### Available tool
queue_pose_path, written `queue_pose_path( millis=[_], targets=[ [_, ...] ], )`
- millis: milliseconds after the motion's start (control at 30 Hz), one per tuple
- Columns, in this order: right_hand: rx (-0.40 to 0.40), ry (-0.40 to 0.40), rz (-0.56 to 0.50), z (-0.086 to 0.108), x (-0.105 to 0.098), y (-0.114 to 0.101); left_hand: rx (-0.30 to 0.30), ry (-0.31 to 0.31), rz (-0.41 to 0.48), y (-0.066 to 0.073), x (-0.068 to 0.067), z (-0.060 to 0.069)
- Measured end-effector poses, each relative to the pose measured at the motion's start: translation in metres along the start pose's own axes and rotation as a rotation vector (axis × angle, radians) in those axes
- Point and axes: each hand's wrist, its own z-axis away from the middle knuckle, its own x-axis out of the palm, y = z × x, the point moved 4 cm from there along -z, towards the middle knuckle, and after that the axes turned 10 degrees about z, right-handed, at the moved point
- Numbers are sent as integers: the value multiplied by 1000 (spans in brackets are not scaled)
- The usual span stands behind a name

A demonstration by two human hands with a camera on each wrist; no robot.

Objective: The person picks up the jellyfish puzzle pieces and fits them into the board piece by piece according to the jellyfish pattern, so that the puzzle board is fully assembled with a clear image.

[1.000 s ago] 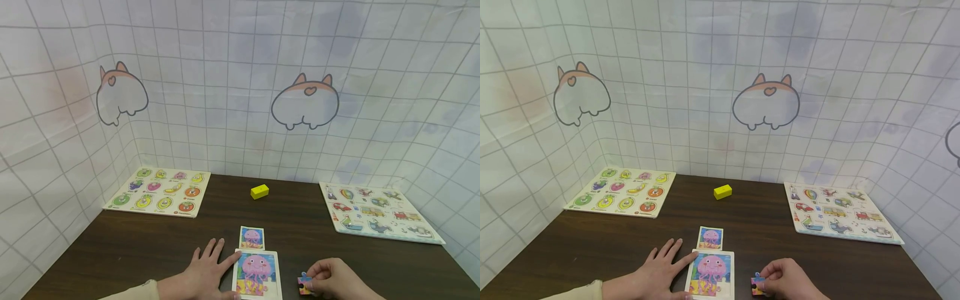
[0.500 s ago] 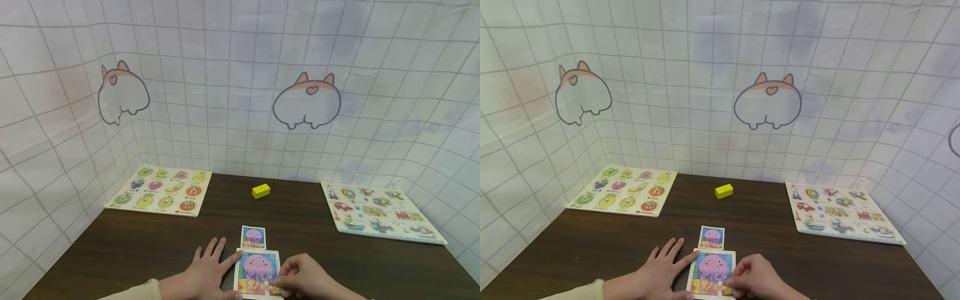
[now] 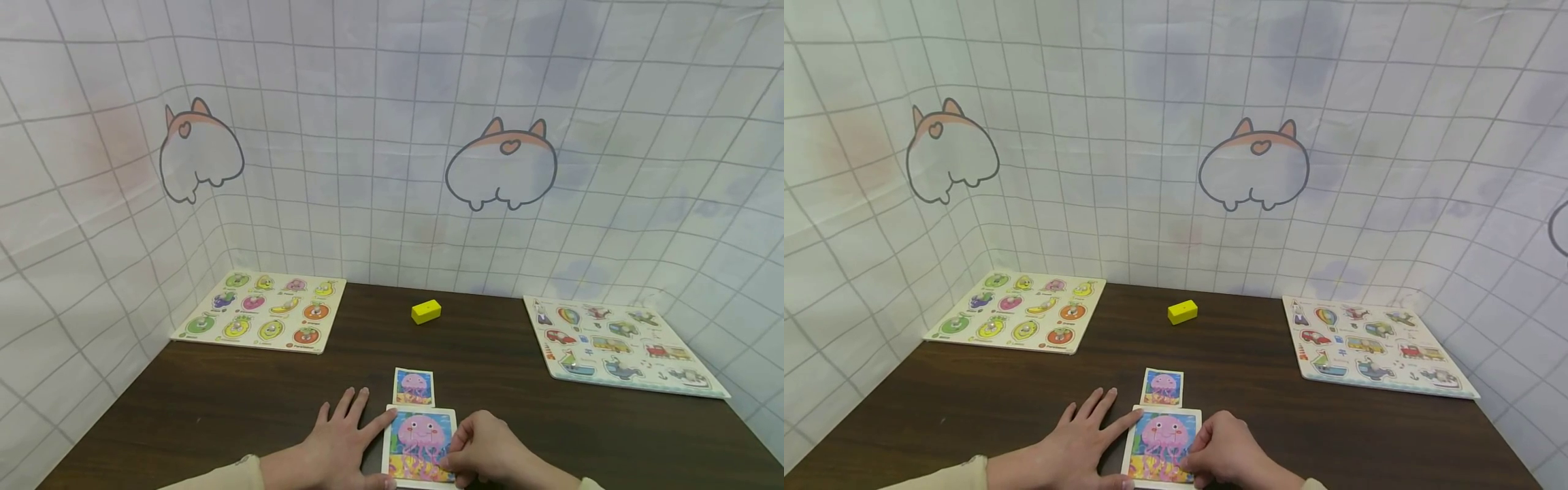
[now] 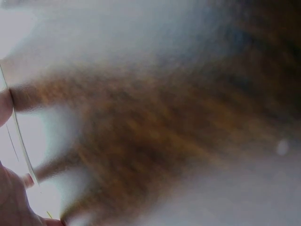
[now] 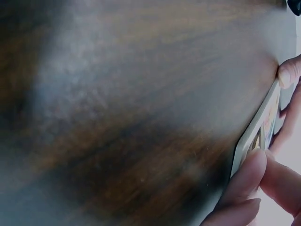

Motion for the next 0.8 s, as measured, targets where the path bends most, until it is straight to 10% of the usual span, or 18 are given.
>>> queue_pose_path(
  millis=[800],
  targets=[
    [8, 44, 83, -6, 2, 1, -5, -3, -1, -1, 0, -1]
  ],
)
